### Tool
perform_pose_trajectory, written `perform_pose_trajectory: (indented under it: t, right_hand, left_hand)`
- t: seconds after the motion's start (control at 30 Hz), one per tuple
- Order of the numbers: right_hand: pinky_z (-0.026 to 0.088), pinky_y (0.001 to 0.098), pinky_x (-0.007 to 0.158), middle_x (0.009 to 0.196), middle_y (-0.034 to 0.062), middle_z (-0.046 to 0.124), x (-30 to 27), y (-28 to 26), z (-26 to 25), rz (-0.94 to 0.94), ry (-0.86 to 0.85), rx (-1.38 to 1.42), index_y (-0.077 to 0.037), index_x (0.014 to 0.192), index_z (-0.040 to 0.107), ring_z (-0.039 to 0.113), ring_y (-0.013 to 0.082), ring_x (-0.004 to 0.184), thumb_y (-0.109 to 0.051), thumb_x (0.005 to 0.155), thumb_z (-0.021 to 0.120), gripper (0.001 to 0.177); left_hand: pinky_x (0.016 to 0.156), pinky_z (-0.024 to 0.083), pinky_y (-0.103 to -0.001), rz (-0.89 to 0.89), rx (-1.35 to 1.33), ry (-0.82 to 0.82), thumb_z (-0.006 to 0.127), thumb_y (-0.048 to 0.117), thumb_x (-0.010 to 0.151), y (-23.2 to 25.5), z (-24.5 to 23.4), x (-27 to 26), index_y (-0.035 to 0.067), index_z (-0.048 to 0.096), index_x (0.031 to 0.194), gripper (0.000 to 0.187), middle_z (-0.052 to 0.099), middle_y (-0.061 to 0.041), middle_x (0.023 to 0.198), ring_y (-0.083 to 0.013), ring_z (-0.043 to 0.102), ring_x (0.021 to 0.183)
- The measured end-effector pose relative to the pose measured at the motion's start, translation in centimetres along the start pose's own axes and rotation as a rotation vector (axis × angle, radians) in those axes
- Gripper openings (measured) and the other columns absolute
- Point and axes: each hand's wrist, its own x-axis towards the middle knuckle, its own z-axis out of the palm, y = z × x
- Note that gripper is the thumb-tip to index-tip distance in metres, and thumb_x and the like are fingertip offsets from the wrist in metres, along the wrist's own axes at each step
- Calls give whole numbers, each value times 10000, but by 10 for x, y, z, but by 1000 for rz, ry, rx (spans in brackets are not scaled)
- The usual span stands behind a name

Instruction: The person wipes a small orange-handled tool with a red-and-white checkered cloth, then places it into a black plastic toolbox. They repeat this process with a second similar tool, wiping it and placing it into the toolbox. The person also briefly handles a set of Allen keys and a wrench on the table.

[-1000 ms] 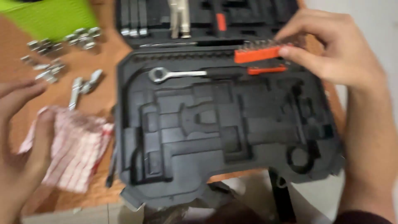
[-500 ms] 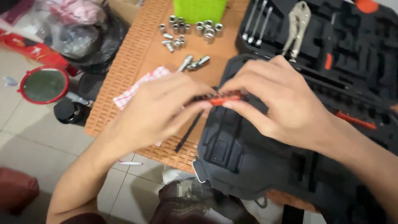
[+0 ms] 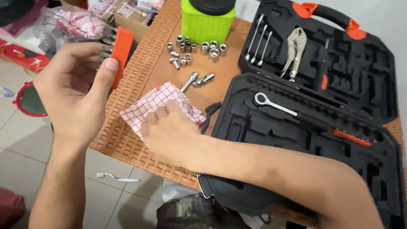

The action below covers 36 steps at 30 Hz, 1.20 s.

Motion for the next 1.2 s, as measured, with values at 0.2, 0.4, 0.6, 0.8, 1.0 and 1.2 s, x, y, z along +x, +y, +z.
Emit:
perform_pose_trajectory:
  t: [0.2, 0.4, 0.6, 0.8, 1.0, 1.2]
  right_hand:
    - [507, 318, 683, 958, 42, 792, -3, 40, -47, 2, -68, 301, -237, 1294, 598, 718, 181, 818, -374, 960, 628, 362]
    - [635, 370, 815, 1082, 50, 770, -90, 145, -24, 476, 416, 1408, -114, 1076, 703, 749, 214, 974, -229, 810, 659, 293]
    - [621, 321, 1020, 1309, 102, 719, -224, 184, -41, 376, 960, 1856, -9, 1403, 577, 730, 224, 1180, -283, 867, 774, 633]
    - [660, 225, 1082, 1186, -44, 772, -307, 199, -6, 1075, 1236, 1684, -98, 1298, 665, 766, 82, 1126, -172, 838, 686, 466]
    - [677, 242, 928, 1163, 1, 739, -321, 179, 9, 1081, 1223, 1394, -113, 1283, 612, 758, 114, 1041, -88, 864, 722, 433]
    - [643, 313, 925, 1209, 53, 679, -314, 164, 10, 1106, 989, 1406, -96, 1305, 551, 700, 171, 1084, -37, 880, 709, 457]
  left_hand:
    - [865, 520, -292, -21, -79, 60, 677, 7, 1188, 3, 2, 3, -88, 593, 1289, 162, 647, -156, 1088, -185, 619, 959]
    - [800, 600, -305, -139, -433, 90, 586, 182, 1156, 20, 15, 7, -14, 515, 1294, 250, 628, -151, 1075, -200, 664, 947]
    - [588, 546, -249, -444, -679, -264, 538, 205, 1054, 38, 59, 13, 29, 523, 1213, 237, 715, -156, 980, -152, 639, 699]
    - [637, 591, -248, -530, -665, -636, 549, 185, 1002, 60, 125, 11, 25, 550, 1266, 309, 769, -136, 1016, -151, 703, 796]
    - [691, 598, -292, -568, -817, -922, 564, 102, 996, 64, 183, -14, 32, 502, 1278, 297, 776, -178, 1154, -163, 658, 789]
    - [728, 616, -300, -477, -746, -988, 552, 106, 1003, 72, 191, -15, 66, 476, 1262, 273, 780, -162, 1167, -165, 658, 811]
